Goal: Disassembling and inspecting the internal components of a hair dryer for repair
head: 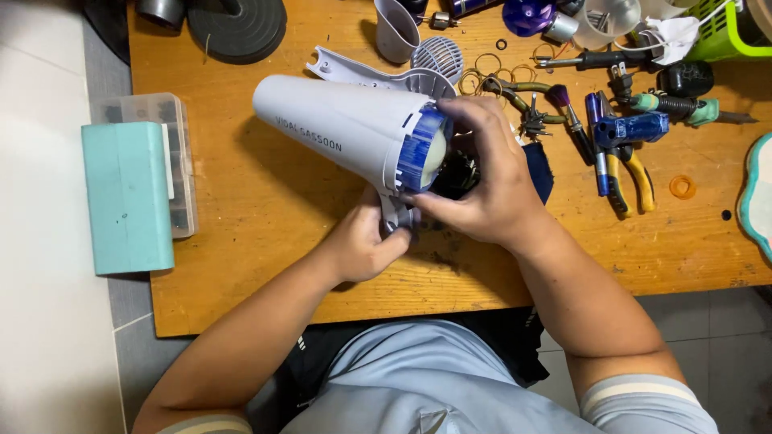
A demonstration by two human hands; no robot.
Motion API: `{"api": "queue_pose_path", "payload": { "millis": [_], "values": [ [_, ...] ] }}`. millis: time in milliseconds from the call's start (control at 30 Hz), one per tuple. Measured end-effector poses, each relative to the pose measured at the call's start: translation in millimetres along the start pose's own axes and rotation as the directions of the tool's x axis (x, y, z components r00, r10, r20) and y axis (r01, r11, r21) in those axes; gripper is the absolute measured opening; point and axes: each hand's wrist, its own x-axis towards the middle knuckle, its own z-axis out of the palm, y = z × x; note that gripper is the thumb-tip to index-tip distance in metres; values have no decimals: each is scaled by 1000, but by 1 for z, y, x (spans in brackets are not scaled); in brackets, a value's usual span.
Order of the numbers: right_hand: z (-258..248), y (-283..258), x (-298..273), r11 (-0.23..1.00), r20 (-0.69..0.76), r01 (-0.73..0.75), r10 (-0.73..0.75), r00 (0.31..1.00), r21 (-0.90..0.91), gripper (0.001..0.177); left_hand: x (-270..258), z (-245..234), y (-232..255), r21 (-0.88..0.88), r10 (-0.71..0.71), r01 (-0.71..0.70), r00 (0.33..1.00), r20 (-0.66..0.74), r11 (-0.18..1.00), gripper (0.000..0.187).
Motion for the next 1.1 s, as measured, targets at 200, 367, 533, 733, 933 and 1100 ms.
{"api": "queue_pose_path", "payload": {
  "millis": [200, 367, 533, 733, 933, 1100],
  "values": [
    [10, -5, -6, 997, -65, 38, -42, 997, -67, 83, 9, 12, -63, -621, 129, -133, 990, -52, 773, 61],
    [17, -14, -11, 993, -50, 63, -68, 996, -103, 87, 22, 12, -39, -898, 77, -265, 964, -254, 351, 64],
    [22, -9, -14, 993, -52, 1, -7, 999, -121, 94, 29, 8, -26, -940, -68, -294, 949, -309, 171, 94],
    [19, -11, -12, 987, -34, -66, 61, 998, -149, 97, 26, 7, -17, -913, -32, -317, 941, -336, 255, 85],
    [16, -21, -12, 991, -15, 1, 1, 1000, 131, 93, 26, 0, -29, -883, 22, -450, 892, -452, 133, 80],
    [18, -13, -22, 954, -54, 71, -58, 997, 293, 94, 23, -8, -39, -884, -158, -458, 870, -467, 95, 67]
  ]
}}
